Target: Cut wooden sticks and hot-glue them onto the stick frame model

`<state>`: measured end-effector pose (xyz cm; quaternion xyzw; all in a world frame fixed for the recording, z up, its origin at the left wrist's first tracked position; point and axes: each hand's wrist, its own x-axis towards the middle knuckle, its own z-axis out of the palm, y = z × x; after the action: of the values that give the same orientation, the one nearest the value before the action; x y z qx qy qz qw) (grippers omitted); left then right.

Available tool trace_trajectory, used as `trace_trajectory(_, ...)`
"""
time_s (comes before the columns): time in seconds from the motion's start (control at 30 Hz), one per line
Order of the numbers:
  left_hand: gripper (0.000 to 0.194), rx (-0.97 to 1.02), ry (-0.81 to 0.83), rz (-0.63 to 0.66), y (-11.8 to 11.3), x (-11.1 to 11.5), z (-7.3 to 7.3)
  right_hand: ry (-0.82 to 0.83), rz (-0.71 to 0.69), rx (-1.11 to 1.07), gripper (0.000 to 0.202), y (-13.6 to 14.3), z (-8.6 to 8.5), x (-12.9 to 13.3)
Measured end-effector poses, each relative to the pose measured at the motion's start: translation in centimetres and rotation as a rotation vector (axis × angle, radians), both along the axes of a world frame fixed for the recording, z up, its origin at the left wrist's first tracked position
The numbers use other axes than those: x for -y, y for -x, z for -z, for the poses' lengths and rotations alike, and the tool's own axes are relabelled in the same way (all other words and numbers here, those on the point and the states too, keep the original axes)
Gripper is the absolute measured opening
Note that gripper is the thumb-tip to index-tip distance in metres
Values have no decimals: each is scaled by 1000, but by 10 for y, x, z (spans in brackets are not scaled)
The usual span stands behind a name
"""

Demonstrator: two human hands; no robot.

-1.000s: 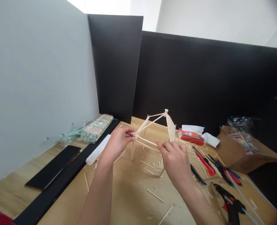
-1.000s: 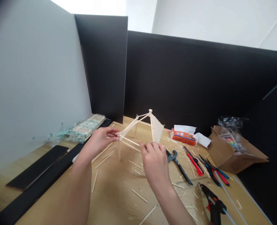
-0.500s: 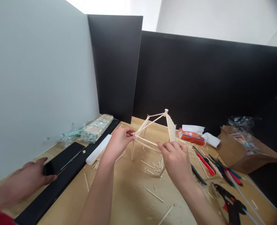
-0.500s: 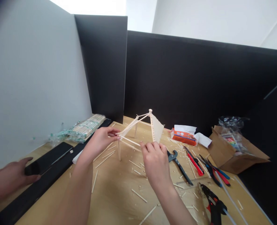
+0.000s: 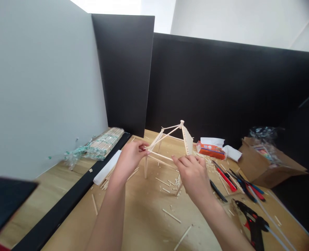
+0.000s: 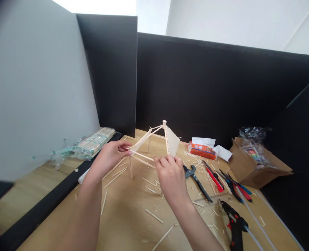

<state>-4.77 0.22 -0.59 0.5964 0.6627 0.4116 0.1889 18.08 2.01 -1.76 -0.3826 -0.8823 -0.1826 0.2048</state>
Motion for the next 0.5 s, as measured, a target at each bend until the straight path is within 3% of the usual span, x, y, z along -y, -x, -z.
trace_trajectory(0.17,40,-255,-152,-97,-8,9,-6,6,-36,-71,28,-4,1,-1)
trace_trajectory(0.3,23,-415,-329,101,-26,7,-9,-3,-53,-97,28,-6,3,-4)
trace_trajectory(0.4,15,-471,-326,259,-43,-4,-3,-11,-61,-108,28,-6,4,-6)
trace_trajectory(0.5,15,-485,-289,306,-52,-16,3,-11,-64,-113,28,-6,3,-6)
